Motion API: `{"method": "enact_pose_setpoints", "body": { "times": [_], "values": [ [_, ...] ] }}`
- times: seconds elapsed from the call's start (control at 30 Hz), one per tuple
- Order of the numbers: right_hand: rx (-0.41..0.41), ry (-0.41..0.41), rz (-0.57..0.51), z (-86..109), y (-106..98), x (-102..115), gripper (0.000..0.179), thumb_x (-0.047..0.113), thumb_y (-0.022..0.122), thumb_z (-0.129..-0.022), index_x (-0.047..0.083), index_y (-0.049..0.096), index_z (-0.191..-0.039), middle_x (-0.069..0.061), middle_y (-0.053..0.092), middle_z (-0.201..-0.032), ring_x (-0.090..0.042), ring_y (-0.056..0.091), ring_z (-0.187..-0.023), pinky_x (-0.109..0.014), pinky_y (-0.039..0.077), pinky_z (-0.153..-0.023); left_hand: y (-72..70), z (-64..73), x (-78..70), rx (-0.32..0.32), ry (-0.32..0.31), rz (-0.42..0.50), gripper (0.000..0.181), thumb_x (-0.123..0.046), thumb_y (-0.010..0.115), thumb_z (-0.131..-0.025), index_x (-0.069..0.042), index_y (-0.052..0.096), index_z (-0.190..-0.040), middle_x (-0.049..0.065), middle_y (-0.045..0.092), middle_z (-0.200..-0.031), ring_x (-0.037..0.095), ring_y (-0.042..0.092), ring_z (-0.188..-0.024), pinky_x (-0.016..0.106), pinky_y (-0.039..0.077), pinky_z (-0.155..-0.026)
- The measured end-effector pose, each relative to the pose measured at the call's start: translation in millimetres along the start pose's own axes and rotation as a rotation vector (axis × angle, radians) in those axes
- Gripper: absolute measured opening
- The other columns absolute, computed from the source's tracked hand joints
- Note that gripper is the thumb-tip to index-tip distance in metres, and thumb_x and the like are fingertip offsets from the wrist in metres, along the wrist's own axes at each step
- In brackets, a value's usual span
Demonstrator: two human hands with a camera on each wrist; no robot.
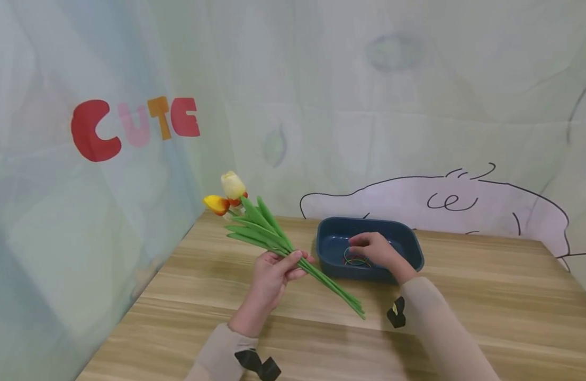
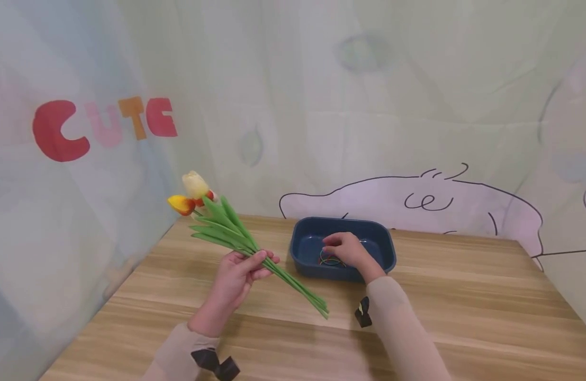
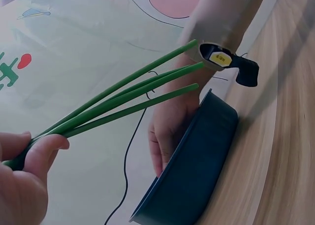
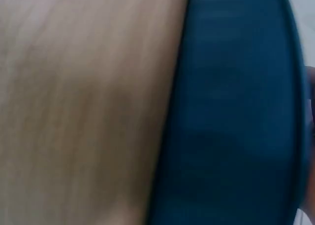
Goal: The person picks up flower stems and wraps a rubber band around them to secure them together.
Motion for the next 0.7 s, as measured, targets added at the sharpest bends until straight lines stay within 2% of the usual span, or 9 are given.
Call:
{"method": "enact_pose_setpoints", "body": {
  "times": [0.27,0.47,0.63,0.7],
  "values": [
    [0.087,0.043,0.081,-3.8,9.9,-12.8,0.022,0.008,0.065,-0.090,-0.004,0.068,-0.108,-0.015,0.069,-0.104,-0.029,0.061,-0.103,-0.046,0.053,-0.092,-0.5,1.1,0.3,-0.011,-0.009,0.022,0.026,0.012,0.051,-0.093,-0.006,0.065,-0.080,0.005,0.072,-0.076,0.015,0.072,-0.076,0.022,0.060,-0.067],
    [0.112,0.055,0.158,-6.9,12.1,-15.0,0.017,0.008,0.067,-0.088,-0.002,0.071,-0.101,-0.012,0.071,-0.097,-0.027,0.063,-0.098,-0.047,0.053,-0.092,-0.8,1.0,1.4,-0.012,-0.011,0.020,0.024,0.011,0.052,-0.092,-0.005,0.064,-0.080,0.005,0.072,-0.076,0.015,0.072,-0.075,0.022,0.061,-0.067],
    [0.141,0.087,0.164,-9.1,13.7,-19.4,0.014,0.011,0.069,-0.087,0.002,0.073,-0.096,-0.009,0.072,-0.093,-0.025,0.064,-0.096,-0.048,0.052,-0.094,0.5,1.6,0.2,0.000,-0.006,0.017,0.024,0.011,0.052,-0.092,-0.006,0.064,-0.081,0.004,0.071,-0.075,0.015,0.072,-0.076,0.024,0.061,-0.069],
    [0.157,0.076,0.171,-10.2,14.3,-19.5,0.011,0.011,0.070,-0.086,0.004,0.073,-0.094,-0.007,0.071,-0.090,-0.023,0.064,-0.092,-0.046,0.053,-0.090,0.4,1.6,-0.2,0.001,-0.004,0.019,0.025,0.012,0.051,-0.092,-0.006,0.064,-0.081,0.004,0.071,-0.076,0.015,0.072,-0.076,0.023,0.061,-0.068]
  ]
}}
Point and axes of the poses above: each hand's wrist, its own z-axis away from the middle knuckle, its own y-axis out of the palm, x = y × z, the point moved 8 cm from there along -z, towards the middle knuckle
